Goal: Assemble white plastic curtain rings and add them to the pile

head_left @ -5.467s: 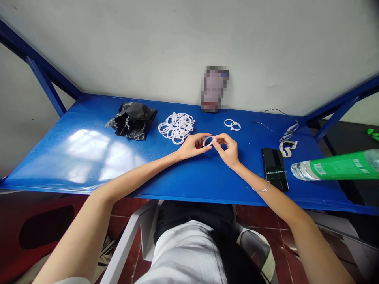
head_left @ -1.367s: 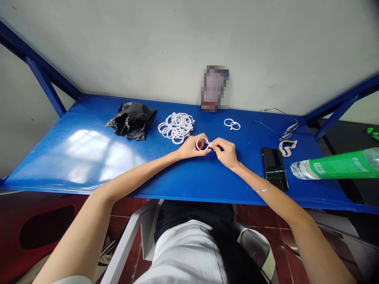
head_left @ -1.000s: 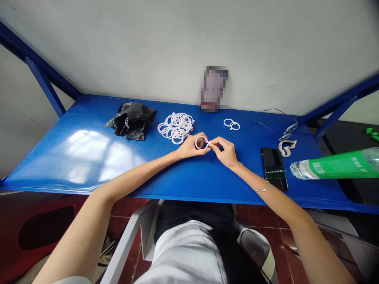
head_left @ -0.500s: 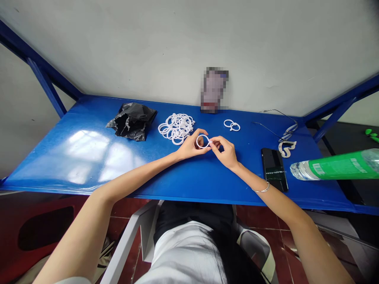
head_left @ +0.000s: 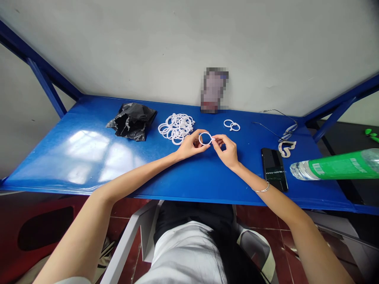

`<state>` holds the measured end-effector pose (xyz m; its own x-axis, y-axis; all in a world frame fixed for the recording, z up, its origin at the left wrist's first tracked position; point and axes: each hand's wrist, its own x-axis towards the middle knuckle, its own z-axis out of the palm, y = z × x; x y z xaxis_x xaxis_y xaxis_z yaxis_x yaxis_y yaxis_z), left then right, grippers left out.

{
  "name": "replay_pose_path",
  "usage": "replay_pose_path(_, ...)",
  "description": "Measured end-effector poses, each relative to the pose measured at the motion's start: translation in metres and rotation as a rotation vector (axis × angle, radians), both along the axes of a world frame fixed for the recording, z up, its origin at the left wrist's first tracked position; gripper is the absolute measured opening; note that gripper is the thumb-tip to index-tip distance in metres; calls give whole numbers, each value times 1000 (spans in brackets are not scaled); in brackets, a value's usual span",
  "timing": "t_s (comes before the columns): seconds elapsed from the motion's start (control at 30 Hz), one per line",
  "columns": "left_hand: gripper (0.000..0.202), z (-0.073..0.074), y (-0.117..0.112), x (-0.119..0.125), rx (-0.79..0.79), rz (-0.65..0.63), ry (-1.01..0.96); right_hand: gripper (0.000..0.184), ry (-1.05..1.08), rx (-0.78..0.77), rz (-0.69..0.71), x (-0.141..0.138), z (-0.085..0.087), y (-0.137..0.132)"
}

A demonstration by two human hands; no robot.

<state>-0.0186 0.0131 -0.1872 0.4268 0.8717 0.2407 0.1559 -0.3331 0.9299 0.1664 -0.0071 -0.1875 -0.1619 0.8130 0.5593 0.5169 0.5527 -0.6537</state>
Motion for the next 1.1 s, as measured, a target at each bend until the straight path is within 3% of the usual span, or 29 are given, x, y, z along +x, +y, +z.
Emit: replay_pose_path(1.1,50,-2,-1,0,49,5,37,15,59,-97,80,2,-3,1)
